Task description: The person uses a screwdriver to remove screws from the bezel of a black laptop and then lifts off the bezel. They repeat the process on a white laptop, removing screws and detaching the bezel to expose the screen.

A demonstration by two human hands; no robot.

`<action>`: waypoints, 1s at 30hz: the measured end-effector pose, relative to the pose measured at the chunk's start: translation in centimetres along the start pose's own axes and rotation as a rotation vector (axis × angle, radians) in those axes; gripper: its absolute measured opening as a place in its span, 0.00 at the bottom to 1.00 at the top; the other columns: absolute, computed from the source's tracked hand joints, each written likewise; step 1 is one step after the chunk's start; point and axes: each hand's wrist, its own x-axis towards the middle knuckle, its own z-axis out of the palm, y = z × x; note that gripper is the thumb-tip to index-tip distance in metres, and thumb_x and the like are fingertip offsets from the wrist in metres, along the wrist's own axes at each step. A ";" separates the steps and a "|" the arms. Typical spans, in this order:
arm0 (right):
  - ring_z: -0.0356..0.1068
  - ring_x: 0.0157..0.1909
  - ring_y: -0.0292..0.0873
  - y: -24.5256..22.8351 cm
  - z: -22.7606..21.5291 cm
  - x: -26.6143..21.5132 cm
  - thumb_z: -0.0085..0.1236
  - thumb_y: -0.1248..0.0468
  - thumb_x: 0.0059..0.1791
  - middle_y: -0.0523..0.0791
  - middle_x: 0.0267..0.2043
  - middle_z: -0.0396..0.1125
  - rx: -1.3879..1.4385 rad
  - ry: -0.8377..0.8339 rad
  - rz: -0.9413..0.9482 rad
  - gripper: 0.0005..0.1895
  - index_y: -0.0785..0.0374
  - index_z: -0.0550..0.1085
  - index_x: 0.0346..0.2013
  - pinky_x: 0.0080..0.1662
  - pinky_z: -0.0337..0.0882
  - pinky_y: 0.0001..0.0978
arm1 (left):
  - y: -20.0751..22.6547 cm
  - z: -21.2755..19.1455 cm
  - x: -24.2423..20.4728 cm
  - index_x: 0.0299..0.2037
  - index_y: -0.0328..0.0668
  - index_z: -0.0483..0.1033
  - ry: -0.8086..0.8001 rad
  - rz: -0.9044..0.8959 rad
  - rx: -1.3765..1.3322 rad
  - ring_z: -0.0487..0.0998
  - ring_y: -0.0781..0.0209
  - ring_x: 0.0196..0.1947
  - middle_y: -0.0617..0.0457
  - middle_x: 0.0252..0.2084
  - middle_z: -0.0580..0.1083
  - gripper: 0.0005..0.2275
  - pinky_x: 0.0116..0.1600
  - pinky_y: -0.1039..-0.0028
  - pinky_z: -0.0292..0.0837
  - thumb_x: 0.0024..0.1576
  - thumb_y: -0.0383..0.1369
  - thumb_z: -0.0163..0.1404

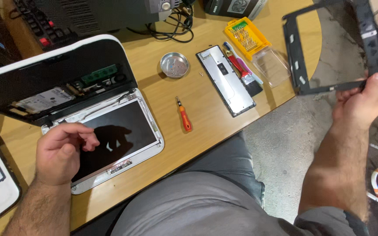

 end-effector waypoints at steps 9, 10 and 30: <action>0.58 0.18 0.33 -0.2 1.0 -4.0 0.41 0.60 0.60 0.39 0.23 0.61 0.001 -0.093 0.132 0.09 0.56 0.65 0.36 0.19 0.54 0.25 | 0.9 1.2 -0.1 0.51 0.34 0.74 -0.083 -0.073 -0.134 0.77 0.64 0.32 0.47 0.38 0.78 0.30 0.36 0.80 0.73 0.58 0.59 0.57; 0.58 0.18 0.33 0.7 1.6 -4.9 0.41 0.60 0.60 0.39 0.23 0.61 0.001 -0.092 0.133 0.09 0.56 0.65 0.36 0.19 0.54 0.25 | 3.1 3.5 0.3 0.51 0.34 0.74 -0.084 -0.074 -0.133 0.77 0.64 0.32 0.47 0.38 0.78 0.30 0.36 0.80 0.73 0.58 0.59 0.57; 0.71 0.56 0.57 2.3 5.7 -6.9 0.62 0.63 0.55 0.52 0.51 0.72 -0.662 -0.692 -0.582 0.14 0.62 0.77 0.55 0.60 0.67 0.44 | -2.0 21.0 3.2 0.40 0.26 0.75 -0.033 -0.482 -0.381 0.81 0.51 0.21 0.35 0.26 0.77 0.06 0.20 0.73 0.74 0.62 0.23 0.46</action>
